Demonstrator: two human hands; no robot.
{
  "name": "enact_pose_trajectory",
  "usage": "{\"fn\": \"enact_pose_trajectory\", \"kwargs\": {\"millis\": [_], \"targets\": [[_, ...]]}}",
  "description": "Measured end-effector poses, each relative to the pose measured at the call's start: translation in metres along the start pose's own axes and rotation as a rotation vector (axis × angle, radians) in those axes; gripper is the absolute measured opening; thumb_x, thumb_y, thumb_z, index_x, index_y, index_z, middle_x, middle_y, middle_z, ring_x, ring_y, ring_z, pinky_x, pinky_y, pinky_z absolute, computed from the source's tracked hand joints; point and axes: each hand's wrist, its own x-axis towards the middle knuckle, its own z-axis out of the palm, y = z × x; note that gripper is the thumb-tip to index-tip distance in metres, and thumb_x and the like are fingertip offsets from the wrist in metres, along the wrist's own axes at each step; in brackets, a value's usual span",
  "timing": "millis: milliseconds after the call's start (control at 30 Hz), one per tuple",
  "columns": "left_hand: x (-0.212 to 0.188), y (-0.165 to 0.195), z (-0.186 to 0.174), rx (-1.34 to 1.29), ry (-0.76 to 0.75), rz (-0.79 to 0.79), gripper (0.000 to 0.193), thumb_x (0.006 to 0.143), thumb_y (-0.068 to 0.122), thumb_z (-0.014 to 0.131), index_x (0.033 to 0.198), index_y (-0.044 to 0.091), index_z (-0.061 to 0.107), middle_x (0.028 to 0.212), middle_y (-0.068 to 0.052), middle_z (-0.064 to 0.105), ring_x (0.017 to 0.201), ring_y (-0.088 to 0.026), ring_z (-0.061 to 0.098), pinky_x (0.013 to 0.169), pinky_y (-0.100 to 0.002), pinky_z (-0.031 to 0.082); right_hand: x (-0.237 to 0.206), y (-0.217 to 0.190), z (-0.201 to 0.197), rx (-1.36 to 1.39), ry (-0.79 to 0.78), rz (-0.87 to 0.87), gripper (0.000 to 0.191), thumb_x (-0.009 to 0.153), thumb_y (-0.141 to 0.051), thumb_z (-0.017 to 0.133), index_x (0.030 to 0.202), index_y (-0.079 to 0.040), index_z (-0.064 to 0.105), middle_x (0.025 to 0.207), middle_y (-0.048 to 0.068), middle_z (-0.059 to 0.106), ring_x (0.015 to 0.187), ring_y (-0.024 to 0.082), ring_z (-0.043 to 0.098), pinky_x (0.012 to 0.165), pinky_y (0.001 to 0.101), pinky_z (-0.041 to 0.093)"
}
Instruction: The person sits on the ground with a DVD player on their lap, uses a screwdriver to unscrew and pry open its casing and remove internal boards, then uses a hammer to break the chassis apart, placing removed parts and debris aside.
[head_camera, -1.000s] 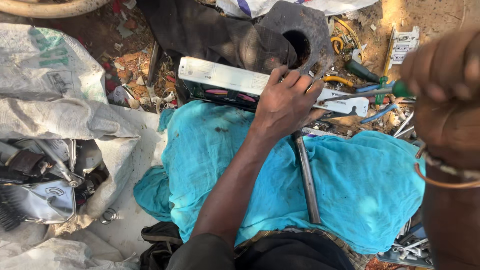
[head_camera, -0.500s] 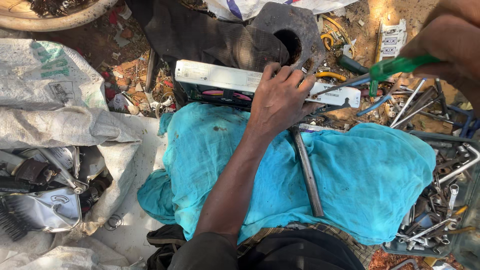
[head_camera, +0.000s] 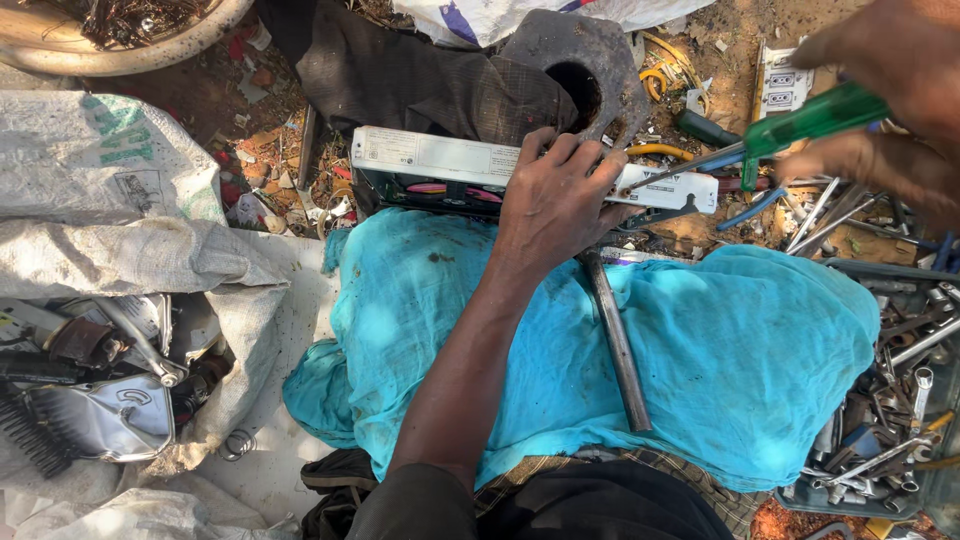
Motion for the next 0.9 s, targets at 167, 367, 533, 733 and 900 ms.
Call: {"fn": "enact_pose_trajectory", "kwargs": {"millis": [167, 367, 533, 733, 900], "targets": [[0.000, -0.002, -0.001, 0.031, -0.047, 0.005, 0.059, 0.074, 0.047, 0.087, 0.118, 0.010, 0.072, 0.102, -0.005, 0.068, 0.100, -0.024, 0.064, 0.103, -0.051, 0.047, 0.005, -0.009, 0.003, 0.305, 0.169, -0.289, 0.020, 0.084, -0.009, 0.078, 0.103, -0.004, 0.075, 0.100, 0.015, 0.067, 0.087, 0.021, 0.068, 0.074, 0.0361, 0.058], [-0.001, -0.003, 0.000, 0.010, -0.019, 0.009, 0.062, 0.073, 0.048, 0.088, 0.120, 0.010, 0.072, 0.102, -0.005, 0.068, 0.101, -0.024, 0.064, 0.105, -0.051, 0.046, 0.007, -0.004, 0.011, 0.234, 0.111, -0.014, 0.036, 0.087, -0.013, 0.078, 0.114, 0.005, 0.063, 0.085, 0.015, 0.066, 0.085, 0.020, 0.072, 0.068, 0.0351, 0.057], [0.000, -0.003, -0.008, -0.047, -0.065, 0.013, 0.065, 0.075, 0.050, 0.087, 0.124, 0.010, 0.070, 0.106, -0.007, 0.069, 0.103, -0.027, 0.064, 0.105, -0.054, 0.044, -0.003, -0.027, -0.012, 0.383, 0.120, -0.080, 0.026, 0.086, -0.012, 0.079, 0.108, -0.006, 0.067, 0.097, 0.013, 0.071, 0.085, 0.017, 0.069, 0.069, 0.0324, 0.055], [0.000, -0.005, -0.023, -0.101, -0.062, 0.081, 0.063, 0.072, 0.047, 0.084, 0.126, 0.020, 0.069, 0.123, -0.007, 0.070, 0.116, -0.028, 0.064, 0.106, -0.055, 0.041, 0.005, -0.062, 0.065, 1.329, 0.711, 0.155, 0.034, 0.098, -0.019, 0.076, 0.123, -0.007, 0.055, 0.107, 0.001, 0.071, 0.088, 0.004, 0.064, 0.076, 0.0195, 0.052], [0.001, -0.003, -0.025, -0.163, -0.097, 0.029, 0.053, 0.078, 0.043, 0.085, 0.124, 0.019, 0.071, 0.124, -0.006, 0.070, 0.118, -0.027, 0.064, 0.109, -0.053, 0.042, 0.000, -0.065, 0.128, 1.175, 0.894, 0.307, 0.035, 0.106, -0.003, 0.081, 0.133, 0.002, 0.060, 0.102, 0.009, 0.067, 0.089, 0.012, 0.066, 0.079, 0.0240, 0.056]]}}
